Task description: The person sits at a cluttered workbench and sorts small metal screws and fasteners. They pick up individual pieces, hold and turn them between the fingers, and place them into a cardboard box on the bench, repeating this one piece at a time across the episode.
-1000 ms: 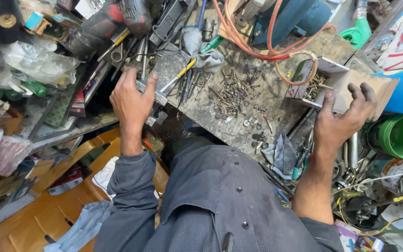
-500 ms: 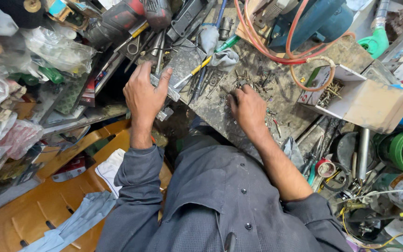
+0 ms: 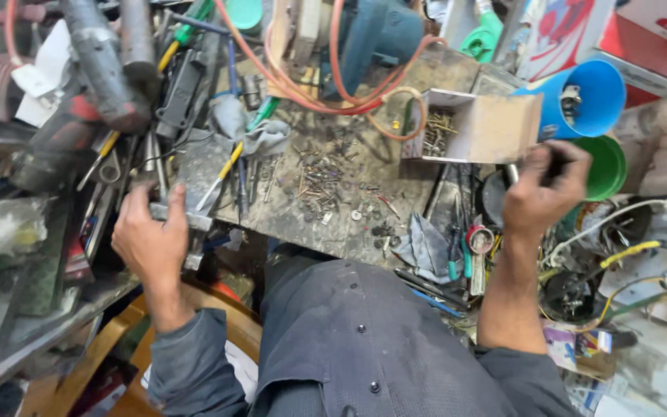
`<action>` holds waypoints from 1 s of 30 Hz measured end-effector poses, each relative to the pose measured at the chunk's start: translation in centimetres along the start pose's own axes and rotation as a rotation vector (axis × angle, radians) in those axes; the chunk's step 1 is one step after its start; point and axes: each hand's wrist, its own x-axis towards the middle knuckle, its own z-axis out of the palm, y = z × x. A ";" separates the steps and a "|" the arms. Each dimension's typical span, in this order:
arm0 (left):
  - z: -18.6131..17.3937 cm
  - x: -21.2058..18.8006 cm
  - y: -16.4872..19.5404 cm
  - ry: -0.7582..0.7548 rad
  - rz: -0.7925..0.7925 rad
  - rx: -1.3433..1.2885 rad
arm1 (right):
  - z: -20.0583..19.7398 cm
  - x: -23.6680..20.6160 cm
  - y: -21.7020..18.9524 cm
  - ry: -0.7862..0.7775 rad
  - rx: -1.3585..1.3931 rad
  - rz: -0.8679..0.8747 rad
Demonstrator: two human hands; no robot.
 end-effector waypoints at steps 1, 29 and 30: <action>0.0 -0.1 0.1 -0.010 -0.004 0.007 | -1.8 1.7 0.8 0.085 -0.141 -0.128; -0.6 0.0 0.2 0.040 -0.046 -0.063 | 16.5 -10.2 -2.6 -0.754 -0.481 -0.202; -0.6 0.1 0.1 0.045 -0.036 -0.068 | 16.3 -10.3 -2.5 -0.741 -0.459 -0.197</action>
